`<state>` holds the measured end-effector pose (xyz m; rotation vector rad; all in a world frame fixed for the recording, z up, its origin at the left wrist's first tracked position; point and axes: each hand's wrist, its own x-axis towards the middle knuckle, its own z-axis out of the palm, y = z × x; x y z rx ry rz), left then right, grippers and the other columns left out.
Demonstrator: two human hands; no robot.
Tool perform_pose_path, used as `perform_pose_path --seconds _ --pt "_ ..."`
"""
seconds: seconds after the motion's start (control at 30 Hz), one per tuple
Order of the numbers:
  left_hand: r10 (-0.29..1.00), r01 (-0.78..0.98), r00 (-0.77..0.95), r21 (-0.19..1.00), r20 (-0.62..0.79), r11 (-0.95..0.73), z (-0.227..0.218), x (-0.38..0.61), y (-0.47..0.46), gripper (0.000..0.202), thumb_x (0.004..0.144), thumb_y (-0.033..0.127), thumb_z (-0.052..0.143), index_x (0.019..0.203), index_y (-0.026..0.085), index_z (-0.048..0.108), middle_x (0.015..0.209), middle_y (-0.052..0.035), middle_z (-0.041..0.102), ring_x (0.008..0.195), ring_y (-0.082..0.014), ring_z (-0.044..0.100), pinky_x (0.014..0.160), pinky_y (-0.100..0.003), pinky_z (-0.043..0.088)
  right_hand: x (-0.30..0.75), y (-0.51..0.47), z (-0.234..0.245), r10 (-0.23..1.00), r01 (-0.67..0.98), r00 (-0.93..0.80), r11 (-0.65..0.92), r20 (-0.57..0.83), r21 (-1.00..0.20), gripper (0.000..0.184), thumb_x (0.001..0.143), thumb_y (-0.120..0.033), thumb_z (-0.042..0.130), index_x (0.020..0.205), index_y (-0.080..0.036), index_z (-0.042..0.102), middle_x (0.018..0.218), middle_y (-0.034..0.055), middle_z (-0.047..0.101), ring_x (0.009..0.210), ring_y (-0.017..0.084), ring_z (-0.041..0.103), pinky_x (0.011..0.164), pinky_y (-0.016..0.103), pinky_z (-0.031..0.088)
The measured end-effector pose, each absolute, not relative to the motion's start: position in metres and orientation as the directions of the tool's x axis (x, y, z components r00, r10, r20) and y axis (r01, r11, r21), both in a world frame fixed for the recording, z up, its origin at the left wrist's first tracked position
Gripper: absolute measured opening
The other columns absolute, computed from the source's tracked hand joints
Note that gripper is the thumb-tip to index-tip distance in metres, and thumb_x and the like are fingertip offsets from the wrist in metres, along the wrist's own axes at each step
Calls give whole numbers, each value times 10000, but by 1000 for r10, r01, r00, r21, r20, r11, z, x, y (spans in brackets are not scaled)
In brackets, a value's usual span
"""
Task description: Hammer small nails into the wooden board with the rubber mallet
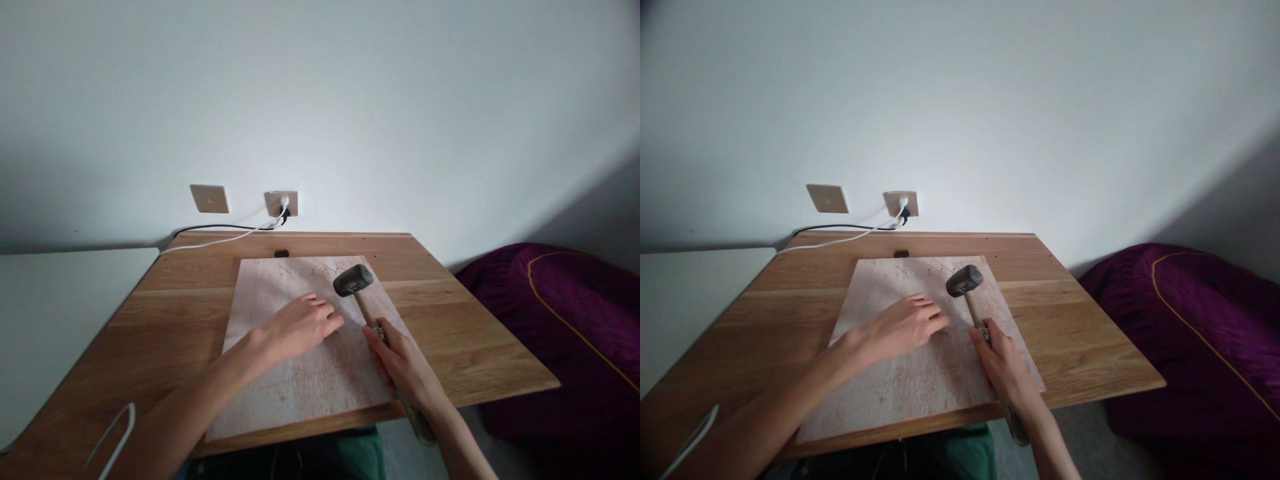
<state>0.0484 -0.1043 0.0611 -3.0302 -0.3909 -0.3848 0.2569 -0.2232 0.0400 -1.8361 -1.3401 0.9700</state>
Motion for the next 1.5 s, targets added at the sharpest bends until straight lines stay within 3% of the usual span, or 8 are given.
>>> perform_pose_path --seconds 0.1,0.2,0.27,0.33,0.5,0.67,0.9,1.5 --pt "415 372 846 188 335 -909 56 28 -71 191 857 89 617 963 222 704 900 -24 724 825 -193 687 818 -341 522 256 -225 45 962 496 214 -259 -172 -829 319 996 -557 429 956 -251 511 435 -102 461 353 140 462 380 227 349" --pt "692 465 583 523 427 -714 43 7 -34 186 851 120 600 959 222 711 904 -11 748 801 -172 696 784 -305 542 253 -224 51 963 559 216 -257 -161 -788 288 996 -522 432 940 -254 522 426 -93 466 360 152 478 415 244 357" --pt "822 516 359 640 442 -569 32 -3 -15 142 834 150 618 926 209 709 883 -18 761 763 -174 695 755 -306 547 251 -222 52 967 601 212 -245 -143 -761 269 989 -497 437 949 -251 539 436 -78 487 384 170 506 442 259 358" --pt "873 521 245 702 422 -486 21 -8 -3 121 822 172 631 906 200 713 868 -31 771 755 -181 700 740 -306 551 250 -220 49 972 662 212 -220 -103 -717 270 979 -483 441 955 -244 562 479 -45 543 449 201 566 487 278 376" --pt "865 480 277 720 418 -501 7 -10 3 120 832 213 633 914 209 720 898 -38 784 825 -194 721 803 -324 570 252 -218 36 986 777 169 -130 6 -616 281 985 -468 442 994 -232 595 732 64 728 744 283 717 635 307 431" --pt "853 532 331 667 404 -522 8 -10 -2 118 849 183 634 920 225 718 905 -32 785 846 -198 731 829 -329 564 251 -219 34 991 823 135 -118 -10 -556 280 1014 -441 404 1032 -221 577 834 107 766 858 312 750 674 313 439" --pt "825 576 357 592 439 -564 11 -10 -7 89 855 168 660 886 228 717 880 -26 770 832 -198 722 794 -307 543 247 -219 36 992 852 124 -96 20 -514 300 1015 -415 392 1066 -201 596 821 113 771 837 314 757 643 315 427" --pt "861 487 314 711 400 -508 7 -11 -1 102 833 293 734 869 199 728 838 -39 758 789 -197 691 755 -302 515 249 -219 33 990 830 140 -118 0 -545 361 1002 -465 414 1143 -208 626 805 90 775 858 312 756 687 322 480"
